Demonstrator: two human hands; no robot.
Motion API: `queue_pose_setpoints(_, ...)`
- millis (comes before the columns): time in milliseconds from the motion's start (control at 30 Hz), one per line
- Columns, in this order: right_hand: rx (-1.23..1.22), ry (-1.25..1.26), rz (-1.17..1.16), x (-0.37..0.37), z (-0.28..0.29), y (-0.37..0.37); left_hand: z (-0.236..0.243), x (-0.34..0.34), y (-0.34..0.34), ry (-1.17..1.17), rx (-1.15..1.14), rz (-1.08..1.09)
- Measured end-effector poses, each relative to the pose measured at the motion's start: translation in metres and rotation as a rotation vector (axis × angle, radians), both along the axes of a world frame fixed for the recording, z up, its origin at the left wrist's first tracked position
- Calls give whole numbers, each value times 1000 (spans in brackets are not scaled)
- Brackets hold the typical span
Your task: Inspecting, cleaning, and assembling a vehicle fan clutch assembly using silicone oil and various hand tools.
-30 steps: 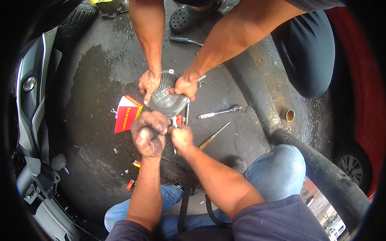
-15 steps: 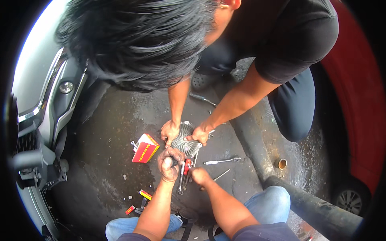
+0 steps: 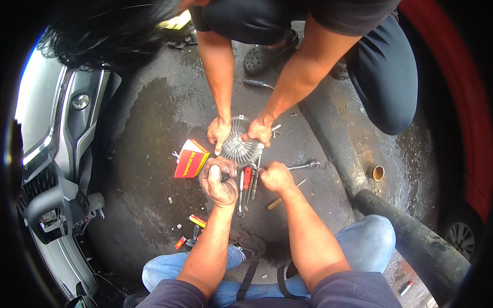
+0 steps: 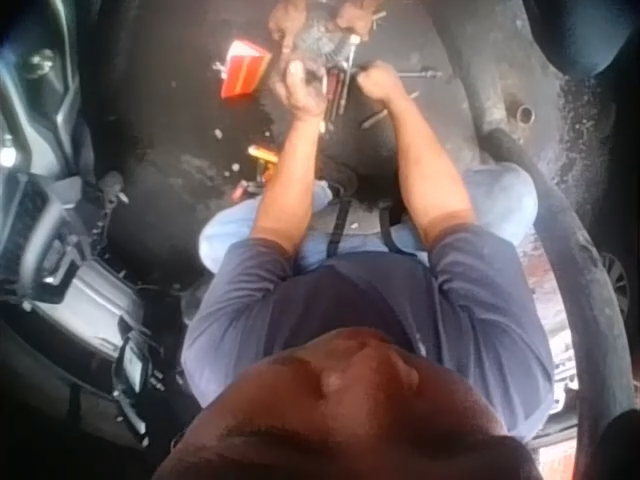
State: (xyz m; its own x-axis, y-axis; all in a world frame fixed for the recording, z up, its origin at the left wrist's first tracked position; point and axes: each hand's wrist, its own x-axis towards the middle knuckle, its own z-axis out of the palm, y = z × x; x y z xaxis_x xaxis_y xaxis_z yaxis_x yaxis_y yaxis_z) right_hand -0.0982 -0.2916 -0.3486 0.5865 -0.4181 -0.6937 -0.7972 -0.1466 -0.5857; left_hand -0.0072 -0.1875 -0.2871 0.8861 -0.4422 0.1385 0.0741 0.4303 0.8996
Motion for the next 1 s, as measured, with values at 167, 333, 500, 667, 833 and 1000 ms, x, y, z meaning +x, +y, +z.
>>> queue_pose_setpoints(167,27,-10,131,7,1,1,-1,-7,2,-34,69,33)
queue_pose_setpoints(333,125,-174,53,4,-18,10,0,-12,-1,-86,97,39)
queue_pose_setpoints(500,192,-56,36,12,-4,10,5,-13,-9,-123,141,71)
queue_pose_setpoints(667,325,-28,-31,4,-29,12,0,-16,-11,-97,123,18)
queue_pose_setpoints(833,474,16,88,17,-15,-8,1,-6,-5,-87,89,0)
queue_pose_setpoints(1000,345,-19,178,20,3,-3,2,-3,-3,-69,115,-13)
